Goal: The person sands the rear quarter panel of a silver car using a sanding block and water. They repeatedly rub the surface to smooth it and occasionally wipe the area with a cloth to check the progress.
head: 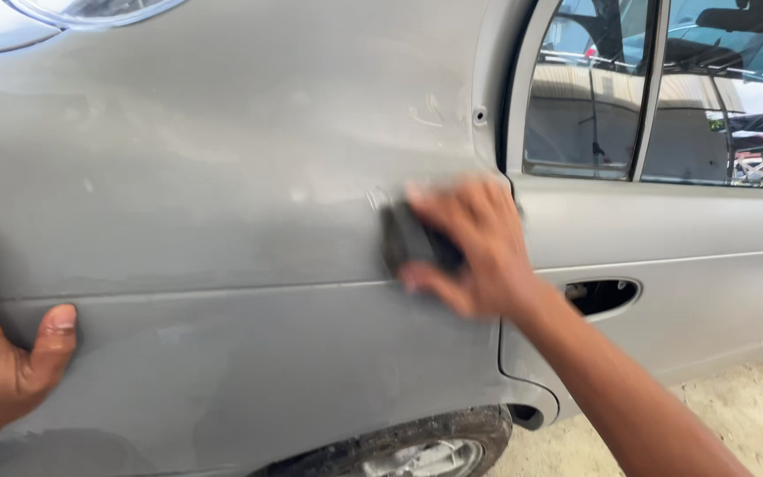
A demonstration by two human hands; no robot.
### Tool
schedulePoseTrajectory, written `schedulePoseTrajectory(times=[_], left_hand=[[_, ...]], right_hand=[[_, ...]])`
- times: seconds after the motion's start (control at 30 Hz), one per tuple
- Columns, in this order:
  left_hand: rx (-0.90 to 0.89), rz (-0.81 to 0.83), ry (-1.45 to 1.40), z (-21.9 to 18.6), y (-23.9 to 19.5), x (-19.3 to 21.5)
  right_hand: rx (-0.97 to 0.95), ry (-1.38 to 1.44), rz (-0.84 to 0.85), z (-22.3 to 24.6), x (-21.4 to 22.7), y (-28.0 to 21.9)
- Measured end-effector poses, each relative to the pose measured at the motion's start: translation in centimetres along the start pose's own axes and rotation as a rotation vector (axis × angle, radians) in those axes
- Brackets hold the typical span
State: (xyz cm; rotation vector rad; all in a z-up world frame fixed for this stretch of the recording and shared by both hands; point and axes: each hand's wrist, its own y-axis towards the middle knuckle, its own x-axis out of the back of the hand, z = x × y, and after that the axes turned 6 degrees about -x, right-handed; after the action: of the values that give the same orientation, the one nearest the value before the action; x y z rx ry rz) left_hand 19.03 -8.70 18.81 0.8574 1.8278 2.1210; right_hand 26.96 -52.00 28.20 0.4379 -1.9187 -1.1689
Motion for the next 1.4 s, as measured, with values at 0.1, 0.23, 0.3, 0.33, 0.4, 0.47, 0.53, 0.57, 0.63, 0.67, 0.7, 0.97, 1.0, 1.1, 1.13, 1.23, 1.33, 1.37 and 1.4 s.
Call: schedulePoseTrajectory(times=[0.1, 0.23, 0.3, 0.33, 0.4, 0.47, 0.53, 0.57, 0.63, 0.67, 0.7, 0.97, 1.0, 1.1, 1.13, 1.23, 1.33, 1.37, 1.4], left_hand=[[-0.026, -0.001, 0.299, -1.0, 1.0, 1.7], [-0.178, -0.046, 0.630, -1.1, 1.6, 1.8], [-0.159, -0.019, 0.597, -1.5, 1.5, 2.1], [-0.163, -0.020, 0.621, -1.8, 1.5, 2.5], [-0.160, -0.060, 0.641, -1.5, 1.8, 1.7], [-0.105, -0.038, 0.511, -1.3, 1.6, 2.0], [-0.110, -0.051, 0.587, -1.4, 1.6, 2.3], [-0.114, -0.057, 0.629, -1.8, 1.6, 1.8], [-0.120, -0.045, 0.621, -1.8, 1.7, 1.9], [-0.121, -0.039, 0.615, -1.7, 1.6, 2.1], [-0.125, -0.030, 0.598, -1.9, 1.6, 2.0], [-0.141, -0.040, 0.581, -1.7, 1.8, 2.4], [-0.148, -0.037, 0.573, -1.8, 1.9, 2.4], [-0.176, -0.037, 0.543, -1.4, 2.0, 2.2], [-0.183, -0.053, 0.578, -1.4, 2.0, 1.9], [-0.175, -0.062, 0.639, -1.3, 1.4, 2.4], [-0.196, -0.056, 0.648, -1.5, 1.3, 2.1], [-0.218, -0.064, 0.664, -1.3, 1.5, 2.0], [-0.229, -0.059, 0.656, -1.4, 1.6, 2.1]], right_hand=[[0.109, -0.082, -0.027, 0.1, -0.5, -3.0], [0.085, -0.020, 0.006, 1.8, -3.2, 6.0], [0.057, 0.020, -0.030, 2.6, -3.5, 6.1], [0.086, 0.002, 0.024, 3.0, -2.9, 3.7], [0.141, -0.045, 0.077, 2.6, -1.7, 0.4], [0.232, -0.130, 0.022, 2.0, -1.6, -1.8], [0.221, -0.067, -0.008, 2.7, -4.1, 4.6], [0.191, -0.021, -0.016, 2.9, -4.9, 7.2], [0.157, -0.033, -0.026, 3.8, -5.2, 8.5], [0.132, -0.047, -0.035, 4.3, -5.5, 9.3], [0.116, -0.054, -0.027, 4.3, -4.4, 5.6], [0.204, -0.090, -0.054, 2.6, -5.0, 9.3], [0.194, -0.096, -0.054, 2.6, -4.4, 7.3], [0.177, -0.132, 0.001, 2.6, -2.6, 0.6], [0.208, -0.202, -0.047, 2.1, -2.0, -2.0], [0.230, -0.240, -0.073, 1.6, -2.6, -0.2], [0.155, -0.183, -0.082, 1.9, -2.8, 4.0], [0.117, -0.137, -0.126, 2.1, -2.9, 5.3], [0.104, -0.143, -0.129, 1.4, -2.0, 2.4]])
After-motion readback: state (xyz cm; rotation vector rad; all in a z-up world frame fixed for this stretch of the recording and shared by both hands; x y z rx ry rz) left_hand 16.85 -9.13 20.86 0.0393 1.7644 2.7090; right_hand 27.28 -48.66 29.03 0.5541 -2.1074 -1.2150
